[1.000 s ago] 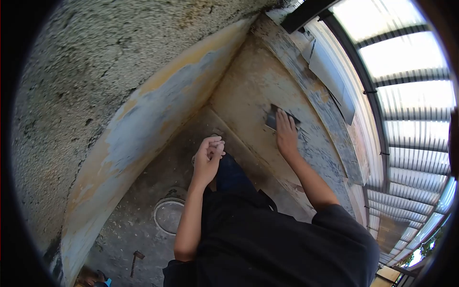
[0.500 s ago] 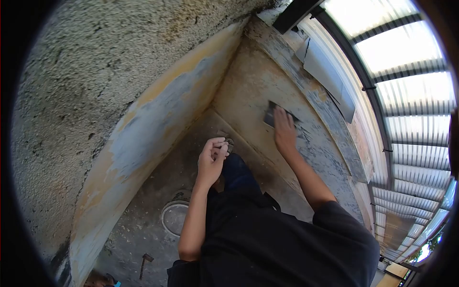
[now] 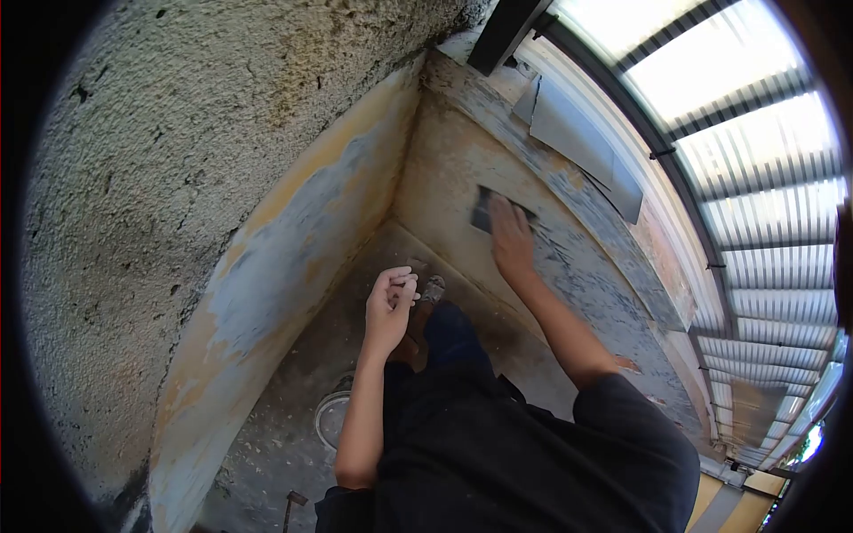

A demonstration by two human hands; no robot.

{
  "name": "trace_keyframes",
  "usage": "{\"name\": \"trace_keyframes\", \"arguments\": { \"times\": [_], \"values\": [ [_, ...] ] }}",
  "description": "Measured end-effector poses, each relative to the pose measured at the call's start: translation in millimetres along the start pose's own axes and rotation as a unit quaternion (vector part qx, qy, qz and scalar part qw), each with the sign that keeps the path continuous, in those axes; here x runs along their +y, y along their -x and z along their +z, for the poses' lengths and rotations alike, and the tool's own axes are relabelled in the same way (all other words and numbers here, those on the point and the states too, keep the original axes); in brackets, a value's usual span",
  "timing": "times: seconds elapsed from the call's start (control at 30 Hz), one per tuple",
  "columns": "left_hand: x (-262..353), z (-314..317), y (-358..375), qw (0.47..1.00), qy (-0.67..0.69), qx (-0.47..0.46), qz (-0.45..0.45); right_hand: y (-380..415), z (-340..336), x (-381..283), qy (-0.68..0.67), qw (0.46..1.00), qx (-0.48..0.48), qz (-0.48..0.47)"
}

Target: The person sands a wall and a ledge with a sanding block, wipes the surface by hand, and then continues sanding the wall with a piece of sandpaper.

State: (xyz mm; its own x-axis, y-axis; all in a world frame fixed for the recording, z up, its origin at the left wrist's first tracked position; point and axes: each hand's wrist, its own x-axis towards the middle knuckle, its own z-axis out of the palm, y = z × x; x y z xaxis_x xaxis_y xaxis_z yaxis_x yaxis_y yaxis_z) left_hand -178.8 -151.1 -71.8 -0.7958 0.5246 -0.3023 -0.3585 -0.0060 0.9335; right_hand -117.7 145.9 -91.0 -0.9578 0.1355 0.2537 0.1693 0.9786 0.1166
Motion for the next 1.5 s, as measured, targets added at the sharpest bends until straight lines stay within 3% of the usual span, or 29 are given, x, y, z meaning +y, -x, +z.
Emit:
{"name": "trace_keyframes", "arguments": {
  "times": [0.07,0.13,0.33,0.43,0.57,0.67,0.9,1.03,1.1,1.23,1.37,1.5],
  "values": [
    [-3.9,-2.9,-2.4,1.0,0.008,0.004,0.007,49.6,-13.4,23.1,0.038,0.999,-0.012,0.028],
    [-6.5,-3.2,-0.4,1.0,0.026,-0.001,-0.001,45.7,-22.7,23.7,0.051,0.998,-0.021,0.03],
    [5.4,4.8,-6.2,1.0,-0.018,-0.019,-0.005,-98.4,34.0,-33.1,-0.039,0.997,0.038,-0.058],
    [7.2,5.9,-9.6,1.0,-0.01,-0.019,0.008,-87.1,29.0,-25.9,-0.087,0.994,0.04,-0.051],
    [7.7,1.3,-3.2,1.0,-0.002,-0.001,0.003,28.9,-10.3,16.5,0.035,0.999,-0.028,-0.01],
    [-5.7,-3.3,3.3,1.0,0.021,0.01,0.004,50.9,-19.8,29.7,0.045,0.997,-0.065,-0.003],
    [-0.2,3.4,-0.6,1.0,-0.025,-0.01,0.008,-68.6,39.8,-24.8,-0.065,0.997,0.02,-0.04],
    [2.4,6.4,0.9,1.0,-0.018,-0.012,0.002,-7.8,8.4,1.1,-0.06,0.998,-0.004,-0.017],
    [-6.5,3.6,-0.3,1.0,-0.008,-0.011,0.003,36.7,-8.7,15.6,0.028,0.999,-0.037,0.006],
    [-6.6,-1.0,3.7,1.0,-0.004,-0.007,0.001,28.0,-11.7,10.3,0.049,0.997,-0.067,0.002],
    [-3.3,-4.5,5.0,1.0,-0.017,-0.007,-0.004,-60.6,31.0,-27.5,-0.039,0.998,0.017,-0.041],
    [-2.7,-4.8,-3.0,1.0,-0.007,0.0,0.007,-53.2,16.3,-21.5,-0.068,0.997,0.019,-0.037]
  ]
}}
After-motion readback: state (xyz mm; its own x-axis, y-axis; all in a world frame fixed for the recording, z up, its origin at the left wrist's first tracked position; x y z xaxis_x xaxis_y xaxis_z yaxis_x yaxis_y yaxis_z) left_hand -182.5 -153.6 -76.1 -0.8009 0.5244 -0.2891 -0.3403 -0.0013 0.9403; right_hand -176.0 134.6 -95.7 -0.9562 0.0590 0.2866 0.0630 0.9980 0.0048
